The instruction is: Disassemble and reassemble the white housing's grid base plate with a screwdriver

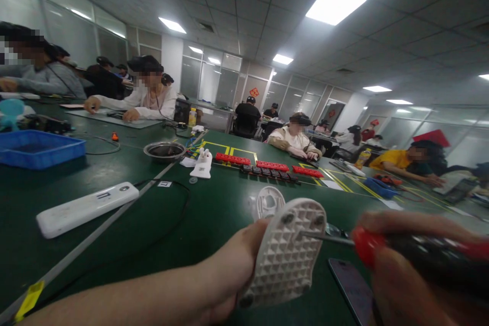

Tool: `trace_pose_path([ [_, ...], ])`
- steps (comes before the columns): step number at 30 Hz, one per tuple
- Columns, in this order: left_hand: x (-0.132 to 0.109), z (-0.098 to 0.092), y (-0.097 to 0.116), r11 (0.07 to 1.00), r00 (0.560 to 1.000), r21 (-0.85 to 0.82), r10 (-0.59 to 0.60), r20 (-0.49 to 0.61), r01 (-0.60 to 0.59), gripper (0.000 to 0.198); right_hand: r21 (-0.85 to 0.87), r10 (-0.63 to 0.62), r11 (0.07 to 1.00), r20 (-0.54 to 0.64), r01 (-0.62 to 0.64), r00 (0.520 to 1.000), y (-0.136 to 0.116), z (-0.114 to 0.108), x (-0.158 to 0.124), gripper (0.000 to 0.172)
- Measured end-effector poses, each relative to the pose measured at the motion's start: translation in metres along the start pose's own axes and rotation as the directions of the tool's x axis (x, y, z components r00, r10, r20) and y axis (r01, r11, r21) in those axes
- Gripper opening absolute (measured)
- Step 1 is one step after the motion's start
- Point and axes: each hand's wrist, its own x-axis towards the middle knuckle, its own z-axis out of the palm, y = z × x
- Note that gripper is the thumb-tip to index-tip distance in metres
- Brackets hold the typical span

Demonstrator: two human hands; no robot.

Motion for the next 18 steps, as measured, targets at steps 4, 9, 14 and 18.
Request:
trace_pose_path([
  [4, 0.015, -0.014, 0.008, 0.991, 0.995, -0.089, -0.095, 0.016, 0.096, 0.050, 0.067, -0.013, 0.998, 0.099, 0.006, 0.995, 0.007, 0.017, 0.018, 0.007],
  [9, 0.026, -0.024, 0.008, 0.968, 0.974, -0.111, -0.224, 0.036, 0.227, 0.058, -0.023, 0.018, 1.000, 0.284, -0.012, 0.959, 0.029, 0.014, 0.025, 0.005],
  [14, 0.032, -0.029, 0.008, 0.918, 0.947, -0.244, -0.284, 0.148, 0.314, 0.056, 0.099, 0.015, 0.995, 0.052, -0.020, 0.999, 0.024, 0.008, 0.025, 0.004],
  [18, 0.029, -0.031, 0.013, 0.893, 0.941, -0.308, -0.283, 0.185, 0.329, 0.055, 0.162, 0.011, 0.987, -0.097, 0.005, 0.995, 0.026, 0.008, 0.027, 0.003],
])
